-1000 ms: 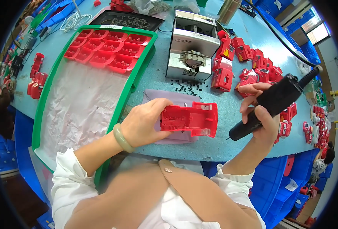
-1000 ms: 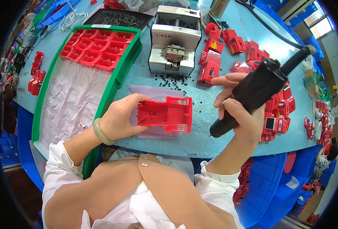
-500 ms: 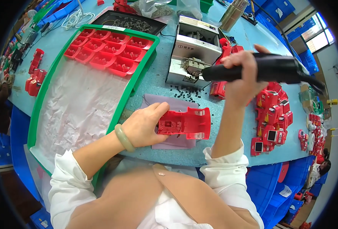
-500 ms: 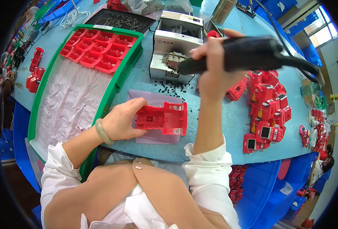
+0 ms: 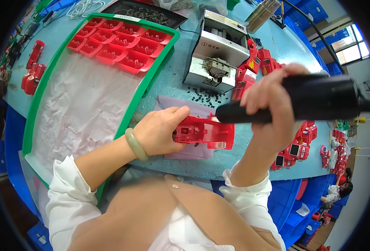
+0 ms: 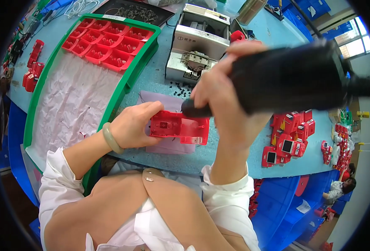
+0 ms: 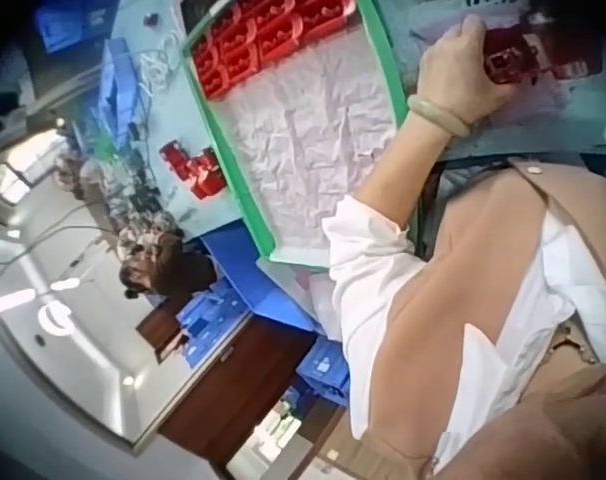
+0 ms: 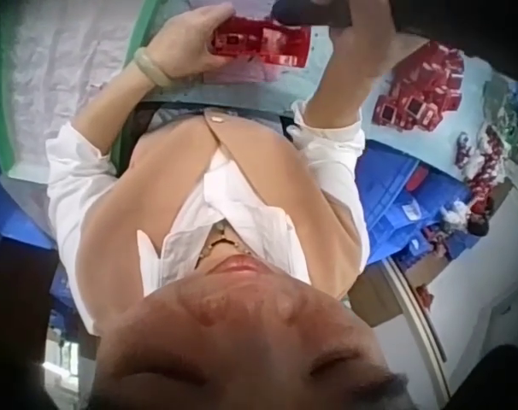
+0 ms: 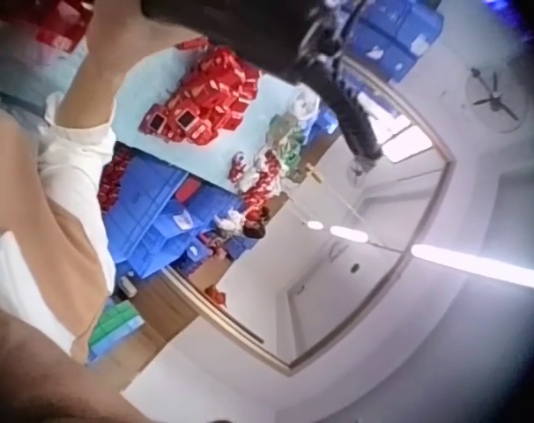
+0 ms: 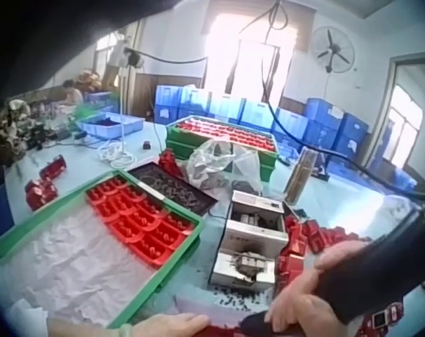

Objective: Using an electric screwdriver to secure components into red plastic toy housings at a factory workbench.

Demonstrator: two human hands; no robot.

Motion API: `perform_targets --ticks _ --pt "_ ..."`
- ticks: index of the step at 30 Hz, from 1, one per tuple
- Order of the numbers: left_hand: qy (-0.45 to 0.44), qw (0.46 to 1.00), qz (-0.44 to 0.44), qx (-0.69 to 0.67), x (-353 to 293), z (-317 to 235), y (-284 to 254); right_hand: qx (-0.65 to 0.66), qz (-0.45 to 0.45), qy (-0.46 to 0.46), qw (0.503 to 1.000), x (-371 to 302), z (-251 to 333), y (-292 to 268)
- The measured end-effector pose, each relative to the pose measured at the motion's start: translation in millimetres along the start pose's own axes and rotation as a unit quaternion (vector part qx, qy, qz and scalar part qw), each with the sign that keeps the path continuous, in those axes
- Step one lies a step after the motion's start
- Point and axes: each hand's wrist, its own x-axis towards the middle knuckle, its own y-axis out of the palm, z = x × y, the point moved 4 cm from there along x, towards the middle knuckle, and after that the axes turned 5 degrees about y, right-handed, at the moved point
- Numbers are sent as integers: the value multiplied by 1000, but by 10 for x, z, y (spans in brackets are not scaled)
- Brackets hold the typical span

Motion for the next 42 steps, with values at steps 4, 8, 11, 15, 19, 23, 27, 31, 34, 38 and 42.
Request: perform_targets --ticks 4,8,11,15,19,23,27,31,34,38,42 --pt "3 1000 -2 7 11 1 5 -57 -6 32 998 -294 -136 34" --pt "2 1000 -2 11 -11 -7 42 -93 -32 70 993 -441 -297 34" --pt "-4 1000 2 15 -1 -15 53 -122 -14 36 992 -473 -400 -3" --pt "-14 1000 7 23 26 -6 41 -131 50 5 990 -454 -493 -12" --pt "-1 1000 2 24 58 -31 15 -84 141 3 986 -386 -528 1" --pt "-7 999 4 33 36 -38 5 -46 103 8 994 -380 -314 -45" --pt "-14 999 9 34 12 -54 4 129 75 -33 988 -12 -11 -36" --pt "-7 999 14 29 62 -94 1 -43 -87 -134 986 361 -379 -206" --pt "-3 999 5 33 51 -87 -5 -104 -79 -113 985 505 -481 -185" --pt "-19 999 13 38 77 -47 -24 -113 -34 -49 992 520 -447 -158" --pt "-6 1000 2 20 11 -27 47 -38 -2 -20 999 273 -102 -66"
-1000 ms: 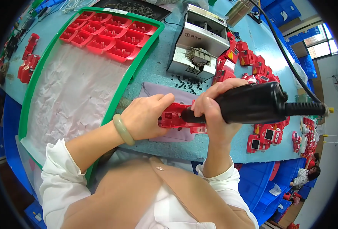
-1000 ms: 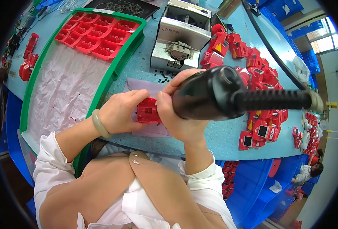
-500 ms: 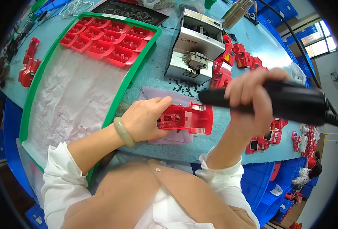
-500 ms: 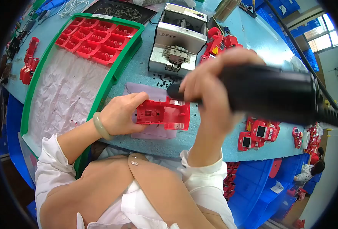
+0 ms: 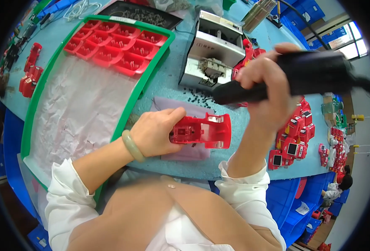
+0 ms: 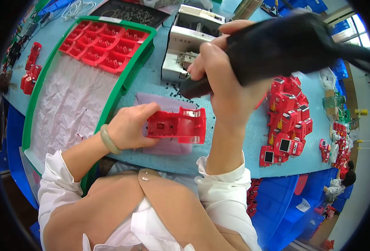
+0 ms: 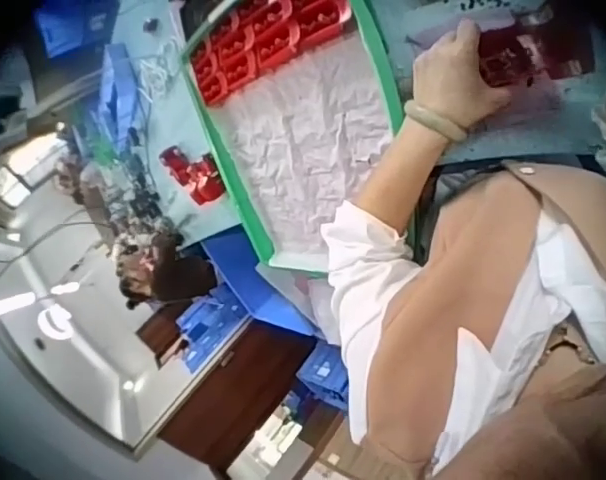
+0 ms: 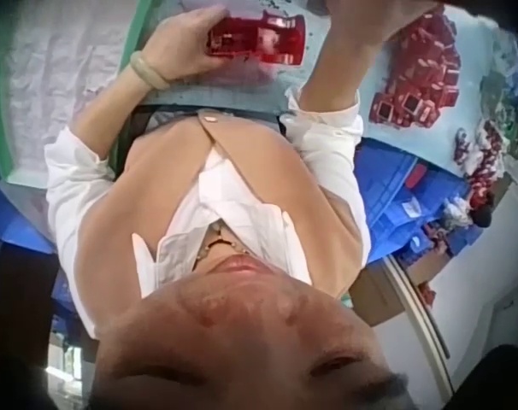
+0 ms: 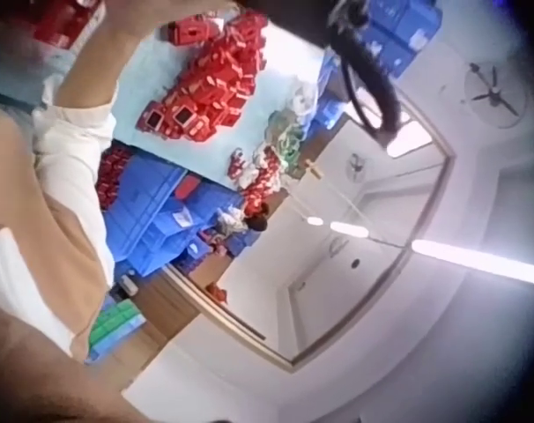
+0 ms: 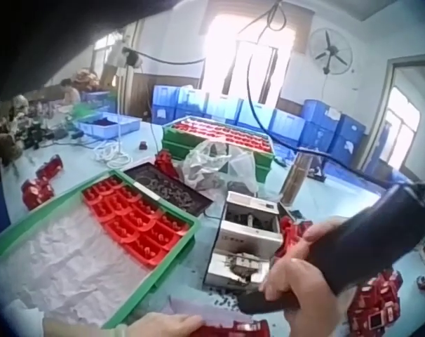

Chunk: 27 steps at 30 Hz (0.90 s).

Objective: Using an electric screwdriver to secure components into red plastic toy housings at a factory workbench.

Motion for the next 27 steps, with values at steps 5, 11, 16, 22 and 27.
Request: perform_targets --ticks 5,11,16,22,27 --pt "-10 1000 4 20 -7 36 -10 -6 8 16 1000 -483 73 170" --pt "3 1000 -16 16 -22 41 -28 -80 23 36 996 -699 -234 159" --pt "14 1000 -24 -1 -19 75 4 -133 51 21 990 -765 -340 188" --pt "9 1000 -14 12 20 51 27 -68 224 -11 972 -647 -353 239" --pt "18 1000 3 14 42 -6 -41 28 249 65 966 -631 -513 290"
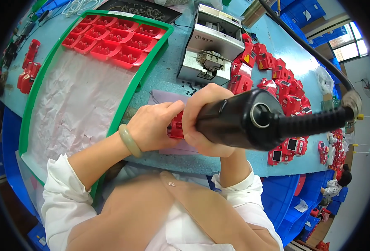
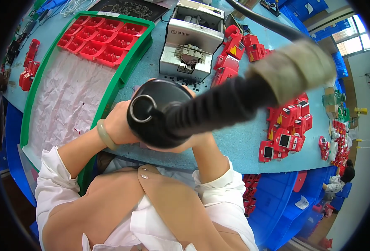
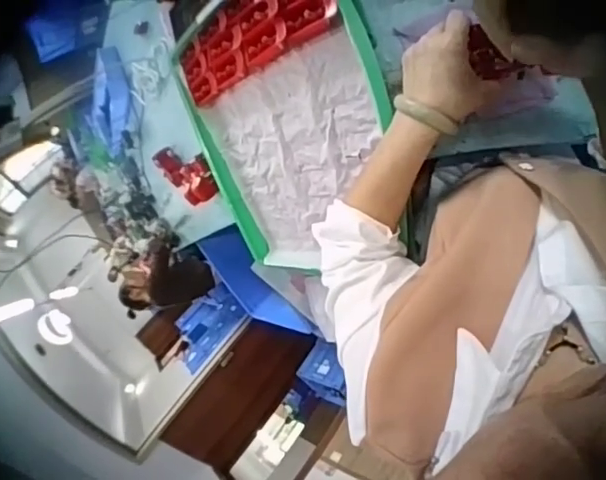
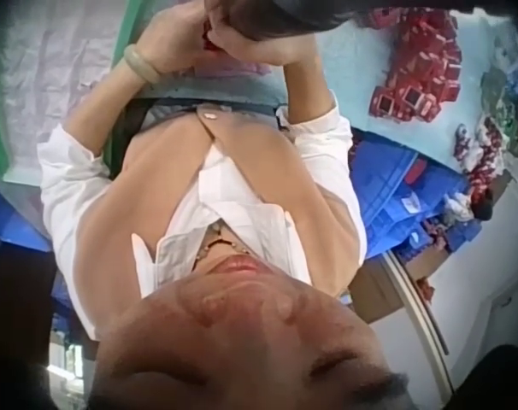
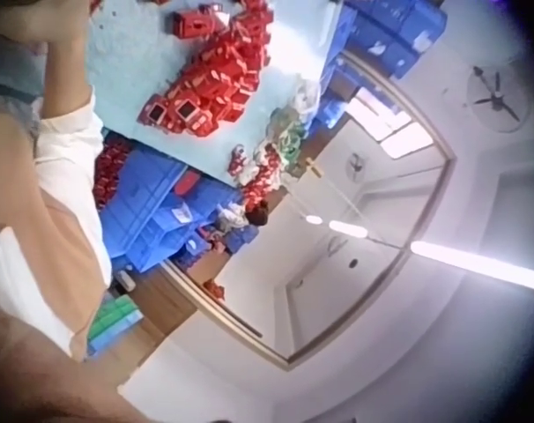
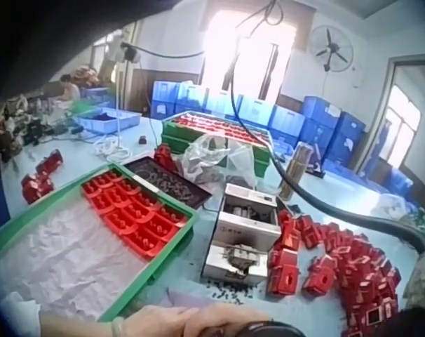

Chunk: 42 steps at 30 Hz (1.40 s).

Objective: Using an electric screwdriver to secure components into red plastic toy housings at a factory workbench.

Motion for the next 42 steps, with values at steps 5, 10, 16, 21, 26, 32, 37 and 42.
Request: perform_targets --ticks 5,10,16,21,26,32,37,42 --pt "-18 1000 -23 6 -59 -21 -3 113 -155 -83 978 101 594 -328" --pt "-35 999 4 7 -10 -99 3 -71 -349 -151 922 432 379 -738" --pt "-34 999 -1 12 -34 -12 -15 -94 -257 -62 960 591 209 -695" --pt "-41 999 3 4 -115 60 30 -19 -251 -55 966 320 590 -361" --pt "-24 999 2 24 -123 75 60 -33 -235 -3 971 32 565 48" --pt "-14 1000 -17 10 -146 61 95 -51 -240 48 968 -101 232 122" --pt "-82 996 27 -12 -107 20 49 -11 -202 18 979 -57 133 211" --pt "-8 1000 -6 6 -141 94 67 -104 -159 -31 981 -27 48 253"
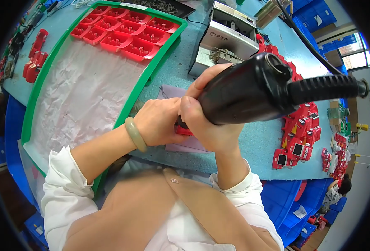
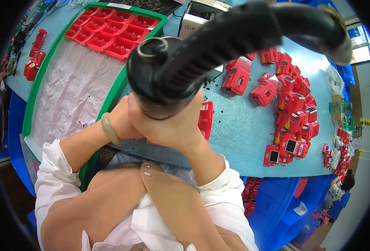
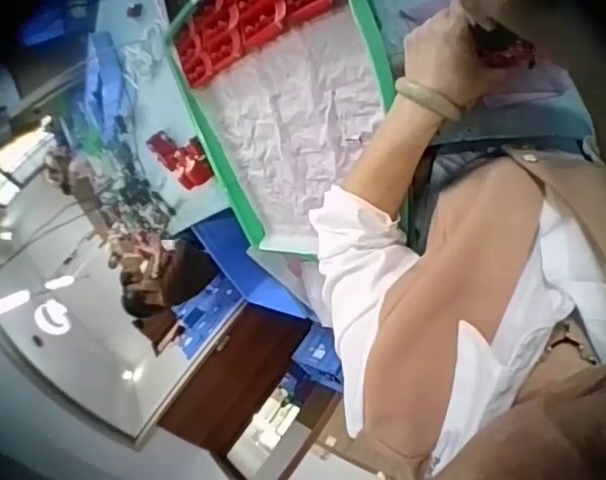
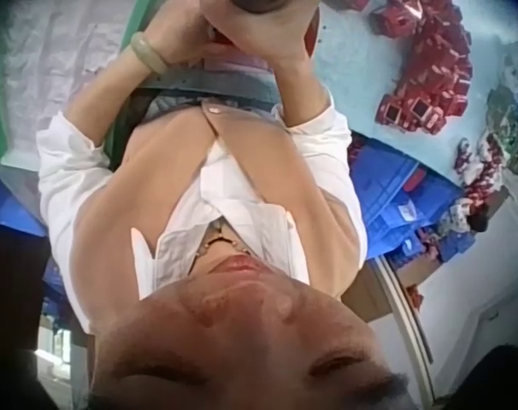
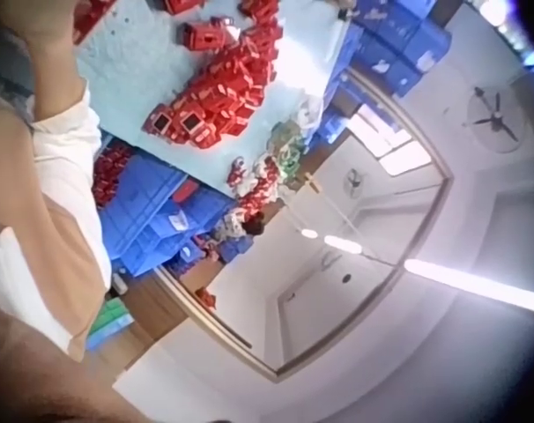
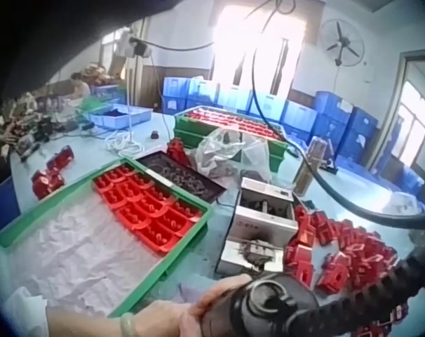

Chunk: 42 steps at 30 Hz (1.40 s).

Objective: Using an electric screwdriver to secure components into red plastic toy housings at a factory workbench.

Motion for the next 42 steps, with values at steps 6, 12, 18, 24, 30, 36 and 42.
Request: perform_targets --ticks 6,12,18,24,30,36,42 --pt "61 998 -27 -2 48 46 62 -17 25 -52 998 78 24 -6" --pt "15 1000 -13 -14 67 -2 14 8 20 -10 1000 64 115 -65" --pt "-5 999 -3 -52 126 -16 12 -41 14 -60 997 75 122 -85" --pt "-1 1000 -14 -20 -5 1 111 7 32 -26 999 16 100 40" --pt "6 996 -60 -64 -289 -130 67 -15 122 -36 992 -203 260 207" --pt "1 1000 -21 4 -297 -180 79 30 -81 13 996 -327 401 -109" --pt "-3 999 -43 -14 -213 -30 -182 62 -51 -102 991 94 727 -896"
